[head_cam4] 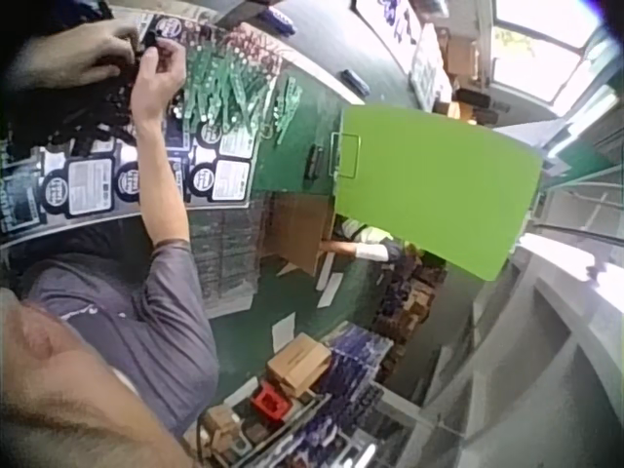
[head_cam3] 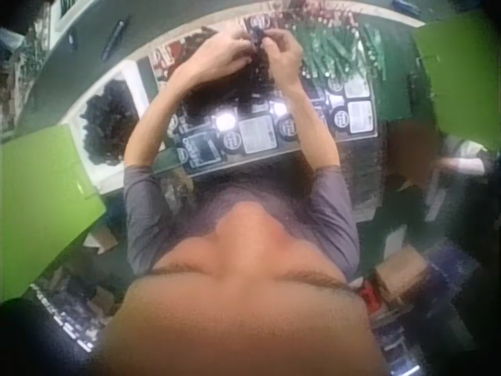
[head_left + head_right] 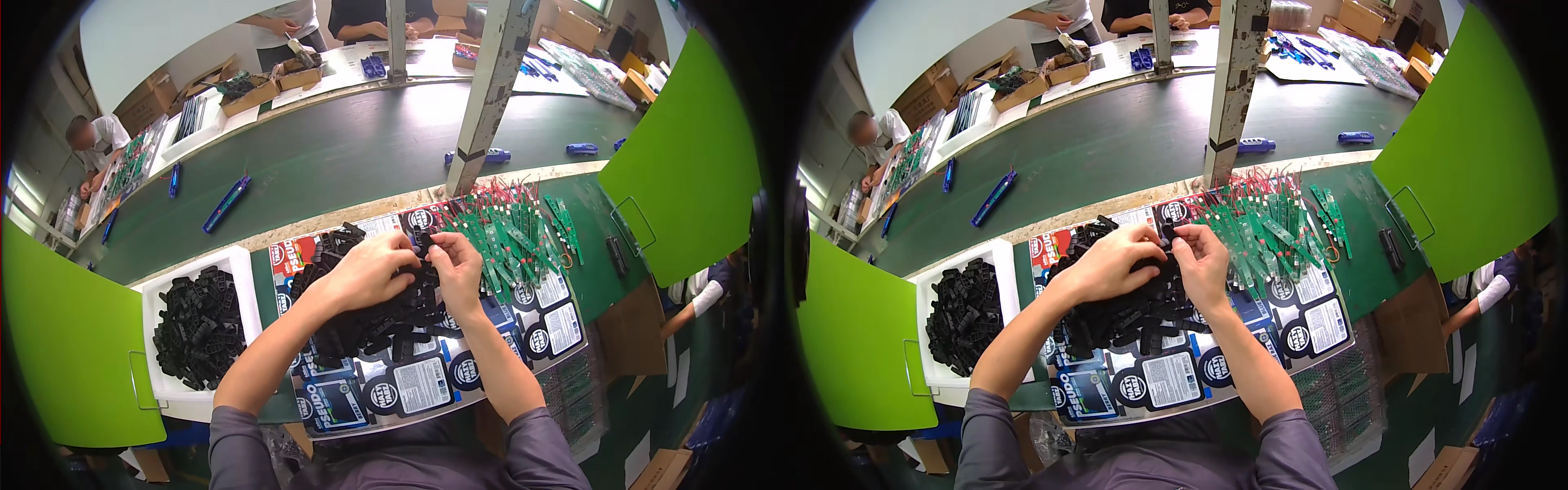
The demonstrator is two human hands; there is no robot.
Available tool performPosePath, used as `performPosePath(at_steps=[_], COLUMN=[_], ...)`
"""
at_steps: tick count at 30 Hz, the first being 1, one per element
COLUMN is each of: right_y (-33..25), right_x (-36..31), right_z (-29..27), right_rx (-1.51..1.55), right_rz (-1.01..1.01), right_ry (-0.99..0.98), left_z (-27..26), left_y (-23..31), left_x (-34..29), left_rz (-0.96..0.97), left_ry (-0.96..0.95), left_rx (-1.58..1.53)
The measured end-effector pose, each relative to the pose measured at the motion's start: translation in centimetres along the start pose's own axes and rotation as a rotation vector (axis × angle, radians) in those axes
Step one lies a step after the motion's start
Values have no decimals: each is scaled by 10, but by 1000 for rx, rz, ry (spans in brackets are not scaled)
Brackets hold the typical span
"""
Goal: The person assembles small electronic devices by inserting green circuit boards into blue plastic housings. They repeatedly pick up a housing, insert a board, and place the assembled unit on the table. The person also handles black plastic components from a white tray, occasionally moving them aside.
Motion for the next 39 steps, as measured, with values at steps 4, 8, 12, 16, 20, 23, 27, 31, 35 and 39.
performPosePath(at_steps=[4, 8, 12, 16, 20, 23, 27, 31, 35, 39], right_y=[2, 1, -1, 4, 6, 5, 6, 2, -2, 2], right_x=[1, -1, 0, 0, 1, -1, 0, -2, -3, -4], right_z=[-2, 0, 1, 1, 0, 1, 4, 4, 2, 4], right_rx=[-9, 9, -6, -35, -30, -30, -10, -23, -85, -60], right_rz=[-3, -5, -10, -5, -15, -14, -2, -5, -53, -4], right_ry=[4, 15, 15, 38, 39, 37, 32, 40, 58, -4], left_z=[-6, -22, -28, -18, -11, -7, 0, 11, 7, 12], left_y=[9, -39, -92, -102, -94, -91, -82, -86, -80, -75], left_x=[-10, -4, -13, -10, -5, 0, 9, 17, 30, 40], left_rz=[39, -117, -362, -391, -326, -307, -276, -252, -329, -252], left_ry=[6, 222, 289, 75, 113, 88, 68, 64, 93, 61], left_rx=[-100, -69, 276, 251, 127, 11, -125, -60, -44, 156])
Point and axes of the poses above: each hand's wrist, its own x-axis towards the middle knuckle, its own z-axis out of the palm, y = z × x, the point moved 5 cm from there along x, towards the middle knuckle, and after that the axes turned 9 degrees about y, right-handed, at the moved point
